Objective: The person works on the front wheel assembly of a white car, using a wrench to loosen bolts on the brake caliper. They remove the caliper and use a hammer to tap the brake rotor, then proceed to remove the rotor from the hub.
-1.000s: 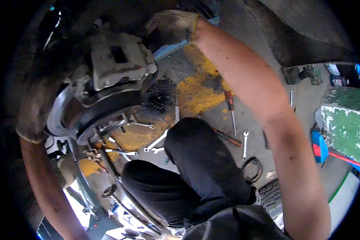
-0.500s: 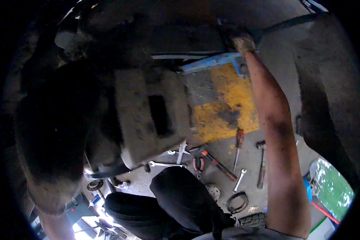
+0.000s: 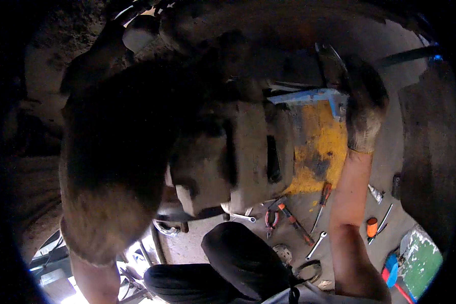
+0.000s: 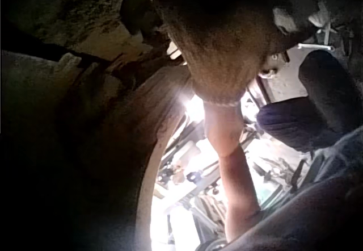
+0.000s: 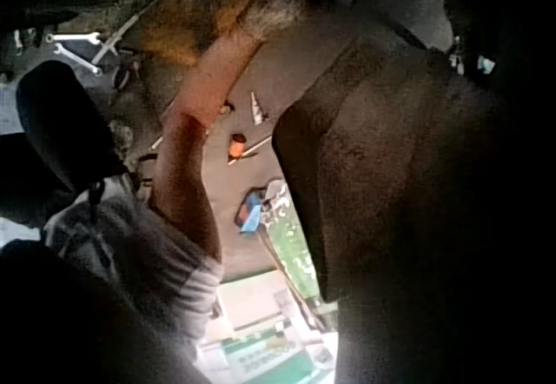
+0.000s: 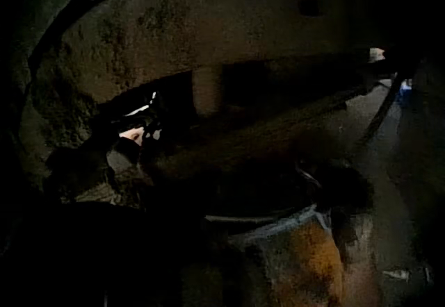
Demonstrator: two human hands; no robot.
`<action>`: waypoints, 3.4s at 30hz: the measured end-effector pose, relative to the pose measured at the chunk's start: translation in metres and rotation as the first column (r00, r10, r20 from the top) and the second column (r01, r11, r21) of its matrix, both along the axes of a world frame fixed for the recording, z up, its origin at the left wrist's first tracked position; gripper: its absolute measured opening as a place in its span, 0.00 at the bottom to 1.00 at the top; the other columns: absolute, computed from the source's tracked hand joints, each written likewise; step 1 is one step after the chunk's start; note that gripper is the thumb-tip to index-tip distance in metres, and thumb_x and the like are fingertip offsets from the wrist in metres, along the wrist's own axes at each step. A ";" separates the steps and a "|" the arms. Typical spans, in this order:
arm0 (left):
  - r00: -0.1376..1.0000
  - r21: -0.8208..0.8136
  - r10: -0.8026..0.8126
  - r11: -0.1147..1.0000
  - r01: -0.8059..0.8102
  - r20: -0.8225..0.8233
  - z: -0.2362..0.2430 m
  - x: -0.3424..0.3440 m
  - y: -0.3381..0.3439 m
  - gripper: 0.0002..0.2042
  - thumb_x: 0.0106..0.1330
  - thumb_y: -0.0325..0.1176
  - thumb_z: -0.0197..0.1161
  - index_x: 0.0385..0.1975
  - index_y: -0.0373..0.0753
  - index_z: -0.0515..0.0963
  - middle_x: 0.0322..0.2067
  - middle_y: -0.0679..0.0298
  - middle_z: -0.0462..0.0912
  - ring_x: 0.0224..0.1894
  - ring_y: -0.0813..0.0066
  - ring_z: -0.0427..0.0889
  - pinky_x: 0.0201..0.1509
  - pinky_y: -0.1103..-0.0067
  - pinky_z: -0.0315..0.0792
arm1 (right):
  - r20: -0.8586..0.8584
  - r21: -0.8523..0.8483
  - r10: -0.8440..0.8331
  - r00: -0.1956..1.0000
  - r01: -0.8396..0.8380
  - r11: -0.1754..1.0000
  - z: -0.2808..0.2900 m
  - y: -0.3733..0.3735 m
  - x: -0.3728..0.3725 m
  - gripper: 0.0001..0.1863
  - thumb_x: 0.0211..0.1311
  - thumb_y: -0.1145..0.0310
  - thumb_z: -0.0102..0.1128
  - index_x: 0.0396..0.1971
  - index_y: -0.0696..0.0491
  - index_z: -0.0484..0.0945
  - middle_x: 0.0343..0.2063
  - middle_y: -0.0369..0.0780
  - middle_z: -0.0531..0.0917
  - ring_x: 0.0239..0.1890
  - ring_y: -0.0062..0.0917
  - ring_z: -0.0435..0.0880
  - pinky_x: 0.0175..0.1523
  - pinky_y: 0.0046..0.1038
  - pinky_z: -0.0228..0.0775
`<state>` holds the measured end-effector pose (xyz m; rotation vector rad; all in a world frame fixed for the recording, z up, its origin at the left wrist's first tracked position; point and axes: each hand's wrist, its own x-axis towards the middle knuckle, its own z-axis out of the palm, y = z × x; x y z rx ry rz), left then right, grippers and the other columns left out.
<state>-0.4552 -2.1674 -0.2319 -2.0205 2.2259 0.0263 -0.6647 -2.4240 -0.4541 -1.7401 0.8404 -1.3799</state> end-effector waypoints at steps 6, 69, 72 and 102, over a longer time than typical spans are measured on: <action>0.998 -0.037 -0.060 0.997 0.061 0.028 -0.005 0.008 -0.022 0.13 0.55 0.32 0.53 0.41 0.41 0.74 0.39 0.53 0.76 0.42 0.57 0.75 0.45 0.69 0.69 | -0.418 -0.669 -0.133 0.899 -0.206 0.714 0.066 -0.012 0.028 0.14 0.55 0.70 0.51 0.41 0.54 0.76 0.39 0.41 0.78 0.45 0.27 0.75 0.52 0.27 0.64; 0.994 0.102 0.073 0.993 -0.065 -0.075 -0.037 -0.005 -0.086 0.13 0.51 0.28 0.51 0.36 0.42 0.76 0.38 0.54 0.78 0.41 0.56 0.76 0.43 0.69 0.70 | -0.495 -0.042 0.472 0.730 -0.562 0.826 0.042 0.002 0.072 0.15 0.55 0.68 0.46 0.40 0.59 0.73 0.40 0.44 0.78 0.40 0.25 0.75 0.47 0.27 0.65; 1.000 -0.119 0.009 0.993 -0.008 0.007 -0.075 0.044 -0.086 0.14 0.53 0.27 0.50 0.40 0.42 0.74 0.41 0.54 0.76 0.42 0.55 0.76 0.44 0.70 0.70 | -0.012 0.167 0.642 0.767 -0.631 0.757 0.091 0.052 0.090 0.16 0.55 0.67 0.47 0.42 0.60 0.73 0.41 0.42 0.78 0.42 0.24 0.75 0.49 0.25 0.64; 0.981 0.102 0.073 0.993 -0.056 -0.178 -0.025 -0.038 -0.099 0.17 0.60 0.29 0.41 0.47 0.43 0.72 0.49 0.58 0.72 0.50 0.58 0.71 0.53 0.72 0.64 | -0.601 -0.487 0.020 0.799 -0.386 0.783 0.000 -0.019 0.115 0.18 0.55 0.71 0.45 0.47 0.45 0.73 0.47 0.39 0.75 0.47 0.35 0.73 0.52 0.31 0.64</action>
